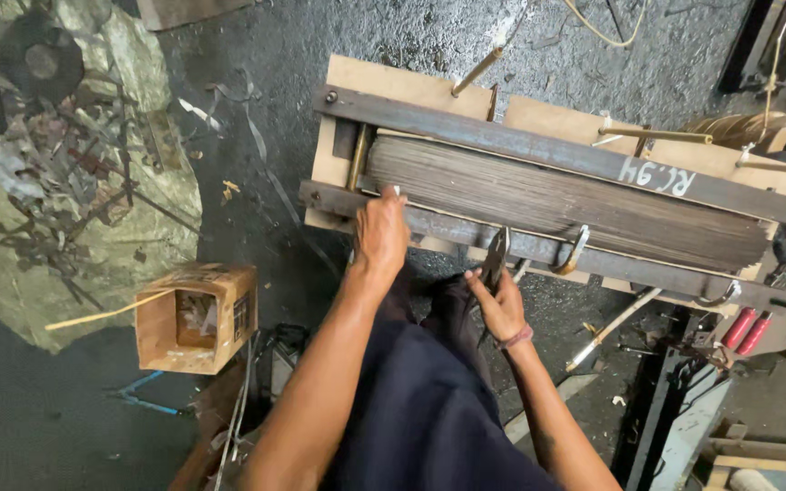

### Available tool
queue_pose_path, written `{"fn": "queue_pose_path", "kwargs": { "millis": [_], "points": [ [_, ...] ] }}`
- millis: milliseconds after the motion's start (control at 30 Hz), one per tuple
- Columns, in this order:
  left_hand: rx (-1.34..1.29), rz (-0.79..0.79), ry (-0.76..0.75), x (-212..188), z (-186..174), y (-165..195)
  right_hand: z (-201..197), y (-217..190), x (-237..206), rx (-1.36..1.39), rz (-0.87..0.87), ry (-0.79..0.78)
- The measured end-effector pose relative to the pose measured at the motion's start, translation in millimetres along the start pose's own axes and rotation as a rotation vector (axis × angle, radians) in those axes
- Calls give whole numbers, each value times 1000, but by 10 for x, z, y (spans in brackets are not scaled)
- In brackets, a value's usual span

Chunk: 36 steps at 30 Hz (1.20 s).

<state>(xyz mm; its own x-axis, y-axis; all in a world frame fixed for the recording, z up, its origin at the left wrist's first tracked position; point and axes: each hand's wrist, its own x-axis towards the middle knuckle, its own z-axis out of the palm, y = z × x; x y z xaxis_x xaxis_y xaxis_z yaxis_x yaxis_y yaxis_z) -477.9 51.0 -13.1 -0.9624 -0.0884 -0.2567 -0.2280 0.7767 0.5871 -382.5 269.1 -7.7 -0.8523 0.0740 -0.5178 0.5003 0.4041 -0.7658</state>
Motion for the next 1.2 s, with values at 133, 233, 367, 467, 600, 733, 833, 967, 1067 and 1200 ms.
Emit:
{"fn": "queue_pose_path", "kwargs": {
  "millis": [133,233,367,467,600,733,833,967,1067,1200],
  "points": [
    [100,-11,-65,386,13,18,32,-231,0,-94,-44,-17],
    [105,37,-74,507,-68,51,34,-367,-48,-167,-116,26],
    [8,34,40,-16,-248,-60,135,-331,56,157,-13,-74],
    [-119,124,62,-908,-313,-131,344,-177,135,248,116,-144],
    [-371,186,-258,-1701,58,-147,729,-160,114,215,250,-246],
    [-323,-152,-215,-1721,598,-266,1097,-333,104,242,293,-222],
    [-454,-105,-78,-1591,744,-398,1228,-505,182,139,325,-213],
    [-649,-62,35,-1497,775,-485,1254,-558,318,132,173,-307],
    [-680,-126,-8,-1428,750,-453,1253,-479,402,78,186,-349],
    [-723,-178,65,-1343,817,-405,1261,-344,463,91,200,-479]
  ]
}}
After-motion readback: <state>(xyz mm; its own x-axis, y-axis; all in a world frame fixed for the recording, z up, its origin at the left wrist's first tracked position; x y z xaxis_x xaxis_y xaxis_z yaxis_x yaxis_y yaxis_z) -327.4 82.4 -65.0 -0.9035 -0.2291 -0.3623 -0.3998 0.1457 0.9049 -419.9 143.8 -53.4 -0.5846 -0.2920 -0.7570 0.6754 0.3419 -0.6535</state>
